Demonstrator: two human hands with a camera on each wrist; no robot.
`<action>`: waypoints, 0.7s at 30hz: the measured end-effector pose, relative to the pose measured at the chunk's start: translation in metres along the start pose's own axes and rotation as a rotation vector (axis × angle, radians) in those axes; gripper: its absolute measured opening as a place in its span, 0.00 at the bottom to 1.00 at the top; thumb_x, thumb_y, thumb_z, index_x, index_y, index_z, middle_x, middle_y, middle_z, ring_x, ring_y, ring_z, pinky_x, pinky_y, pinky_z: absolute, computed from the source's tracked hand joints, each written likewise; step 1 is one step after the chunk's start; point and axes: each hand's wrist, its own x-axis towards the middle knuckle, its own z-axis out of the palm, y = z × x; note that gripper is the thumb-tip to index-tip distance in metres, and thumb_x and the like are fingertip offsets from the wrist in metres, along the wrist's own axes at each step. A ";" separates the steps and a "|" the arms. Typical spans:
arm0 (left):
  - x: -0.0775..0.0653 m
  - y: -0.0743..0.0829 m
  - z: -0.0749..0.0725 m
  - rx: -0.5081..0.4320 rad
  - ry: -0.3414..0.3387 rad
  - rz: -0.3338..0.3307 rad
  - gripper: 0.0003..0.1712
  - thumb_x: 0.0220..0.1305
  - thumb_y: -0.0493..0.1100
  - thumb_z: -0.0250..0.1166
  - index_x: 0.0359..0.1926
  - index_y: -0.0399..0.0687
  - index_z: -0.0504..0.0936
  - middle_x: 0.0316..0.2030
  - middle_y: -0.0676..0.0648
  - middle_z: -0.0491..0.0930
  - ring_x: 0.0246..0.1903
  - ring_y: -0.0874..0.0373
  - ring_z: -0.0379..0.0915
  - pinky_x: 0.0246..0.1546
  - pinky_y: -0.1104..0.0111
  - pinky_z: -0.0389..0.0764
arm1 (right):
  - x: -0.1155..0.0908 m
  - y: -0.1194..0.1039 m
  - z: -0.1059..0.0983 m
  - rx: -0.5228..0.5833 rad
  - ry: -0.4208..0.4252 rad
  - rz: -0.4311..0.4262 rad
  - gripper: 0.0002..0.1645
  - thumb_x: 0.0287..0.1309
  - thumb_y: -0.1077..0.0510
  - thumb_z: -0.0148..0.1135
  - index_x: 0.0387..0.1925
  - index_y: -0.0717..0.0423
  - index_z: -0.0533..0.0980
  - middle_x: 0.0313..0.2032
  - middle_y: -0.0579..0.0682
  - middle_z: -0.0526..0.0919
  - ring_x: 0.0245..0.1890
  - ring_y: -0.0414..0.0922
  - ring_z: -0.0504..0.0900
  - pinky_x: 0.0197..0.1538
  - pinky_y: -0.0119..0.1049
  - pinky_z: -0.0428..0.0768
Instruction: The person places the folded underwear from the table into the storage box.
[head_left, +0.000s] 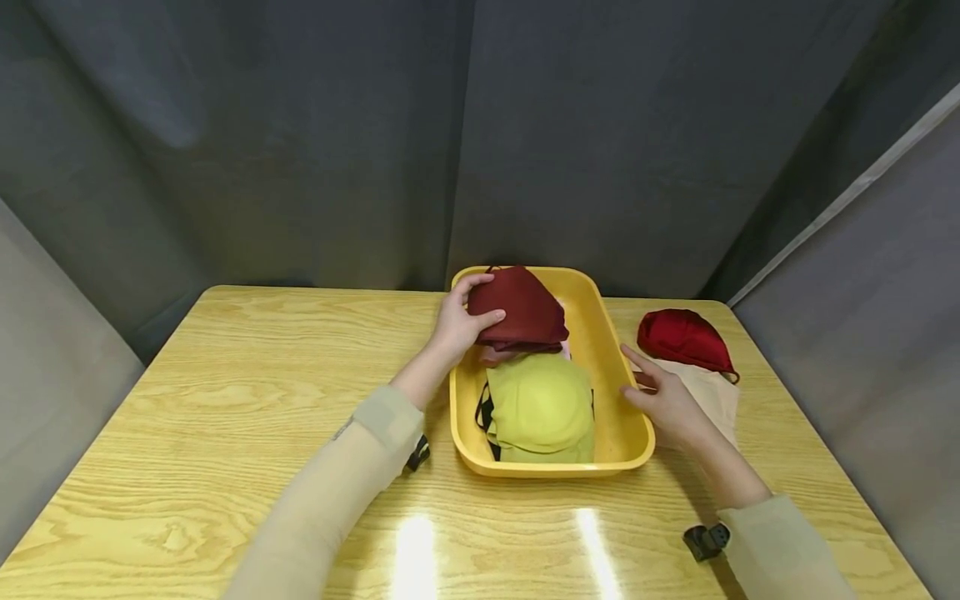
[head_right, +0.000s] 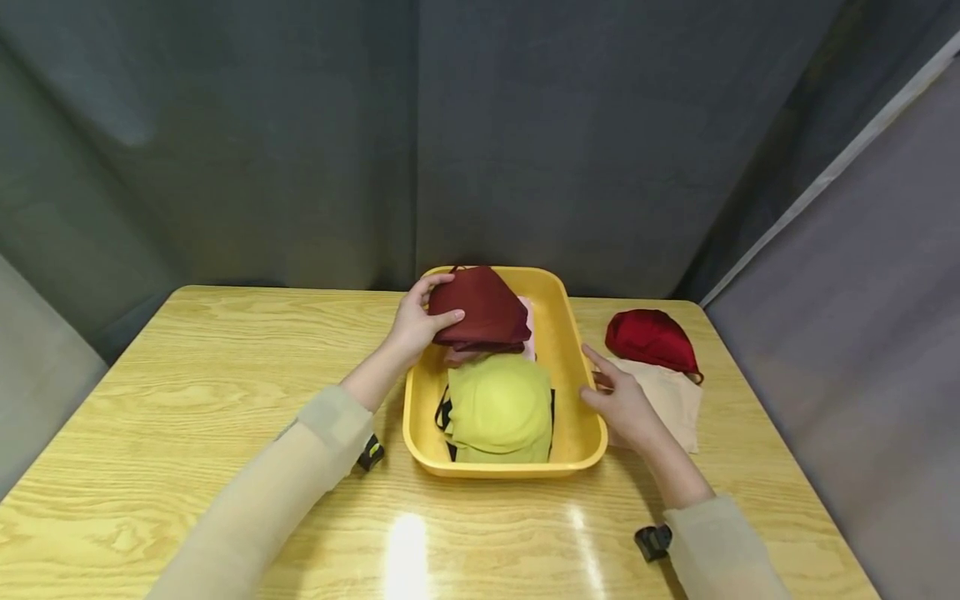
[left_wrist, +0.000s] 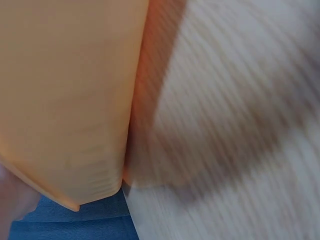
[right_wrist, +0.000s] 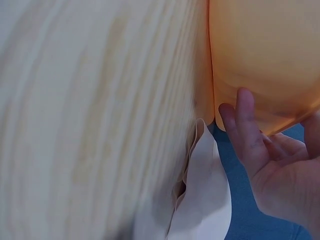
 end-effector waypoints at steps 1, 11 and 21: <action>0.001 0.000 0.001 -0.002 -0.003 0.000 0.32 0.51 0.30 0.71 0.57 0.55 0.74 0.55 0.46 0.73 0.52 0.50 0.69 0.51 0.60 0.76 | 0.000 0.000 0.000 0.004 -0.001 0.001 0.39 0.65 0.58 0.53 0.73 0.49 0.50 0.60 0.71 0.67 0.57 0.63 0.72 0.46 0.37 0.81; 0.011 -0.007 0.004 0.177 -0.042 0.075 0.33 0.50 0.31 0.71 0.58 0.52 0.74 0.58 0.47 0.71 0.56 0.52 0.67 0.59 0.60 0.69 | 0.001 -0.001 -0.001 0.006 -0.005 0.018 0.40 0.65 0.58 0.53 0.73 0.48 0.49 0.60 0.71 0.67 0.56 0.62 0.73 0.46 0.40 0.82; 0.015 -0.007 0.008 0.331 -0.080 0.071 0.34 0.53 0.34 0.70 0.61 0.52 0.70 0.59 0.47 0.70 0.58 0.52 0.67 0.60 0.60 0.70 | 0.002 -0.001 -0.002 -0.012 -0.007 0.023 0.40 0.65 0.58 0.53 0.73 0.48 0.48 0.61 0.72 0.66 0.56 0.63 0.73 0.47 0.44 0.81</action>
